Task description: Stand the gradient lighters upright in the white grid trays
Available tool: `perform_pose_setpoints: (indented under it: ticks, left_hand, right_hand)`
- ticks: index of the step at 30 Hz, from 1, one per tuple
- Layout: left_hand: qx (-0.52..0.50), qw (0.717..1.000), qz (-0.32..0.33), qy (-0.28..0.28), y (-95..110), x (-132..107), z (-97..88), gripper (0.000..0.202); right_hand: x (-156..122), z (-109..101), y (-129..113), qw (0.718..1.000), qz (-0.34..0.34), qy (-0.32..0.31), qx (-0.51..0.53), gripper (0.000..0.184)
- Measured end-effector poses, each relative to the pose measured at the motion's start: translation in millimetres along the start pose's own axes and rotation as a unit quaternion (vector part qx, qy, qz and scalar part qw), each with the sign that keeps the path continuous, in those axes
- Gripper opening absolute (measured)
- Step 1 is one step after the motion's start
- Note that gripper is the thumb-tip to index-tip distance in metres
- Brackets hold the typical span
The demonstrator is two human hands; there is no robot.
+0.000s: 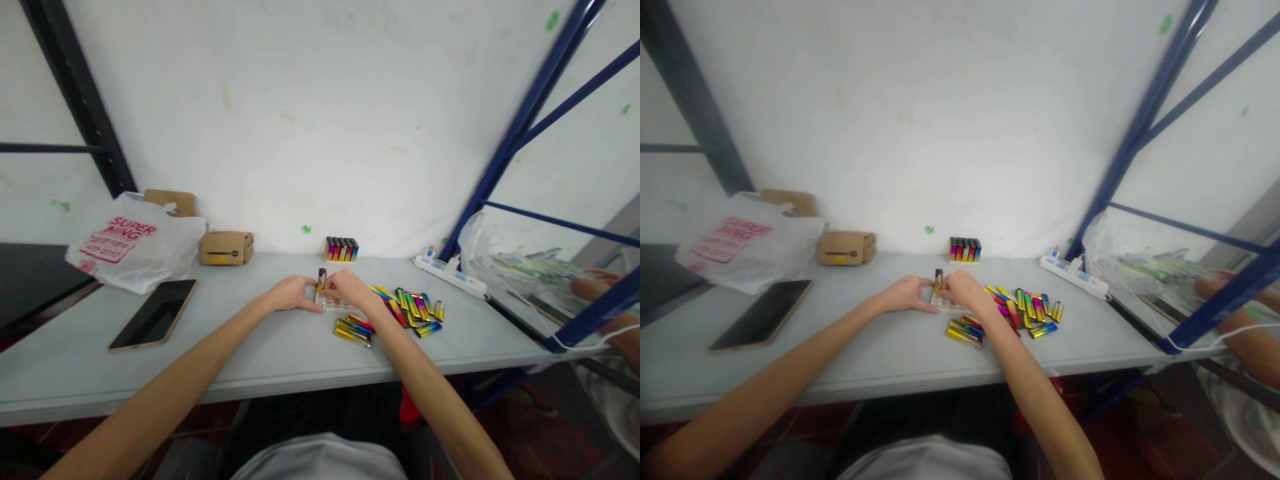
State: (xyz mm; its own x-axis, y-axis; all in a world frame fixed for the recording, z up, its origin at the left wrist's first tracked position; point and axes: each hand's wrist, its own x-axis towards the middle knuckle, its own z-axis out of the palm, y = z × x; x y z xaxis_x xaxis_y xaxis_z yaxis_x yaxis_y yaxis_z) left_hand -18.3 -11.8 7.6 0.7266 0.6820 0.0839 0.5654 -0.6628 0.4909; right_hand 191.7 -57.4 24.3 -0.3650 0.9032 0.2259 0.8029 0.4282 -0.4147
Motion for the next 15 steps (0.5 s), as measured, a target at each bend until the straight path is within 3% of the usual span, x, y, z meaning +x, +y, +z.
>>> perform_pose_setpoints:
  ticks: [2,5,10,12,15]
  left_hand:
    - [-0.003,1.0,-0.008,-0.004,-0.1,-0.2,-0.1,0.085]
    - [-0.003,1.0,-0.012,-0.014,0.0,-0.3,-0.2,0.087]
    - [0.015,1.0,-0.023,-0.009,0.2,-0.8,-2.0,0.088]
    - [0.017,0.999,-0.031,-0.011,-0.2,-1.5,-3.3,0.087]
    - [0.006,0.999,-0.037,-0.018,-1.5,-3.0,-5.1,0.09]
  right_hand:
    - [-4.8,-3.1,-0.1,1.0,-0.003,0.016,0.007,0.024]
    - [-18.3,-27.5,4.4,0.996,0.007,0.088,0.029,0.029]
    - [-52.5,-77.2,29.3,0.994,0.073,0.086,0.004,0.015]
    - [-64.5,-80.2,44.9,0.988,0.114,0.092,-0.039,0.018]
    - [-71.0,-67.2,68.6,0.983,0.15,0.079,-0.076,0.022]
